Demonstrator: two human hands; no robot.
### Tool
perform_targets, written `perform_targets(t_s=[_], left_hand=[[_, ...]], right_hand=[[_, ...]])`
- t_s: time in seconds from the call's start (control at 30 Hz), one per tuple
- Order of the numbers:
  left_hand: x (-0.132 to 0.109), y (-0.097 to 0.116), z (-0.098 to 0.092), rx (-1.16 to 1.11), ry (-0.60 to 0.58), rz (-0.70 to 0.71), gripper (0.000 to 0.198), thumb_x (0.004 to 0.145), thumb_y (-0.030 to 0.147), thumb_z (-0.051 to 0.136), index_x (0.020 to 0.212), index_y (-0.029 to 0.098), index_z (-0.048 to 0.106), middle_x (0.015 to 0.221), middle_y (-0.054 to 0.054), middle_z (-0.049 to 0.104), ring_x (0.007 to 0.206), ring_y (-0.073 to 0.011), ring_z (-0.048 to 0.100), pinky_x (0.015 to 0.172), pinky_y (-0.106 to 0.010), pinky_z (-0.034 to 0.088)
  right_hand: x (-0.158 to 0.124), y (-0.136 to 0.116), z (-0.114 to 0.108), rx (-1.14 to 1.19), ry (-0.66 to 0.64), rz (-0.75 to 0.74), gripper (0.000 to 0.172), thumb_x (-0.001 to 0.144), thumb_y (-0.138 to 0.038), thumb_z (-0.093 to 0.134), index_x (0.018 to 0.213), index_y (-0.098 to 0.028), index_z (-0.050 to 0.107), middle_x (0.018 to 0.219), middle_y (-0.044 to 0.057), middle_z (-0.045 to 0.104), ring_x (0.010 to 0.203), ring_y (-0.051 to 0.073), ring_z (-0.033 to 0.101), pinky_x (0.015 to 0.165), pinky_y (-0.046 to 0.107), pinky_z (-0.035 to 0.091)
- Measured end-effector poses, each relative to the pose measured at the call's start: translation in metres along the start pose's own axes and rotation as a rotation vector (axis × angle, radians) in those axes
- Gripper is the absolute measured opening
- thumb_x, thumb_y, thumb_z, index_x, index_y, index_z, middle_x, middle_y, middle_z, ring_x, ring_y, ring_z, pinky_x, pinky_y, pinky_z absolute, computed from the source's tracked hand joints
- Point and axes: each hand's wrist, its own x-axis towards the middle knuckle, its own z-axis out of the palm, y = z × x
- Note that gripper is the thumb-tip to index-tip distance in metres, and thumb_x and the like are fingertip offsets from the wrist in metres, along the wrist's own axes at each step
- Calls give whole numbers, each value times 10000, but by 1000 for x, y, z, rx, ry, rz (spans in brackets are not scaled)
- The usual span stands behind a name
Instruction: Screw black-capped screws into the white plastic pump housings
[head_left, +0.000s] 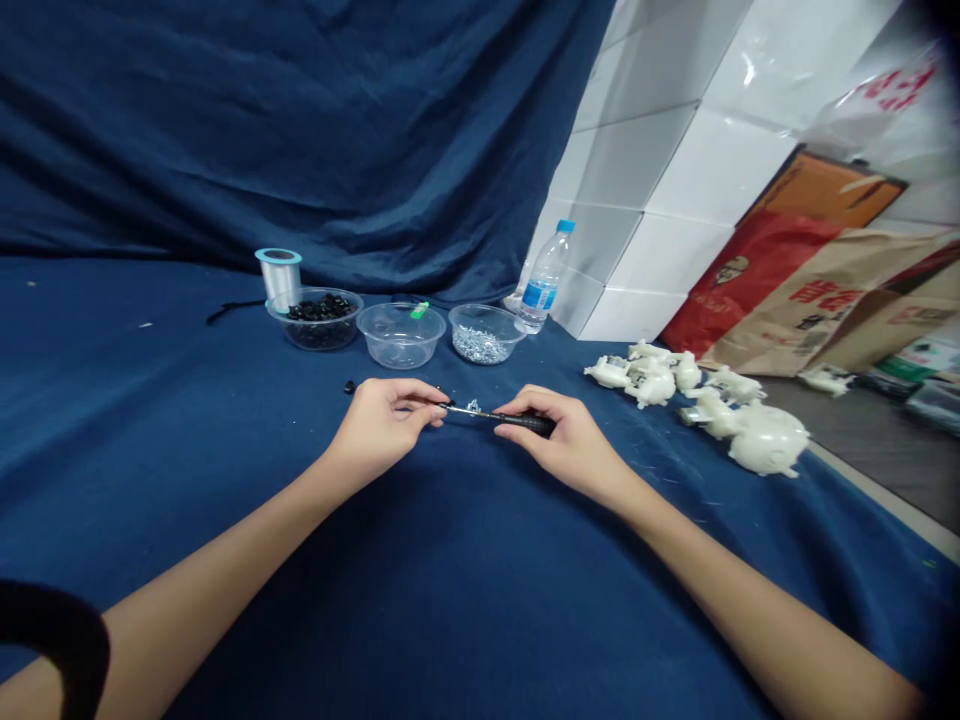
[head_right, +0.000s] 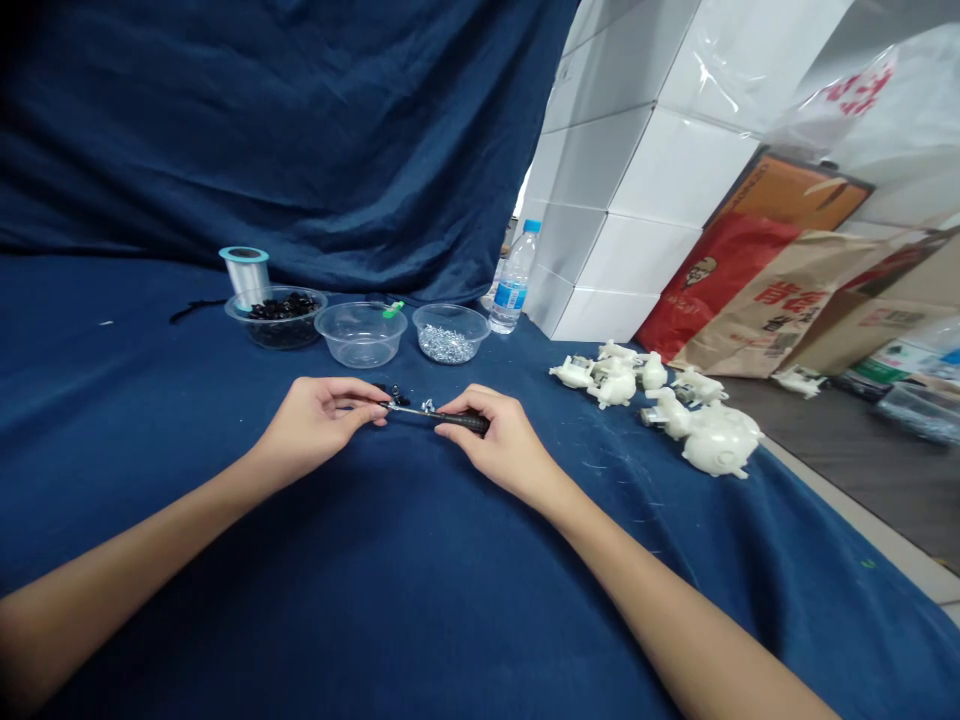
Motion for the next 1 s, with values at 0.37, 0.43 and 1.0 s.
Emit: perform_targets(t_s=[0.37, 0.43, 1.0], left_hand=[[-1, -2, 4, -30, -5, 7, 27, 747, 109, 706, 769, 119, 720, 761, -81, 760, 660, -188, 741, 690, -303, 617], [-2, -2, 4, -15, -15, 17, 34, 737, 105, 711, 762, 123, 724, 755, -75, 756, 655, -184, 738, 692, -299, 616], [-4, 3, -3, 117, -96, 169, 62, 743, 125, 693, 785, 145, 736, 826, -54, 736, 773, -183, 721, 777, -295, 614]], right_hand=[[-6, 2, 3, -146, 33, -123, 238, 917, -338, 571, 952, -192, 756, 840, 81, 708, 742, 214, 595, 741, 365, 436], [-5, -1, 3, -102, 2, -59, 238, 907, -342, 579, 900, -193, 764, 851, 76, 729, 737, 212, 610, 717, 352, 445], [-1, -2, -5, 474, -329, 443, 314, 825, -446, 680, 906, -144, 692, 567, -68, 389, 450, 59, 293, 405, 212, 222]])
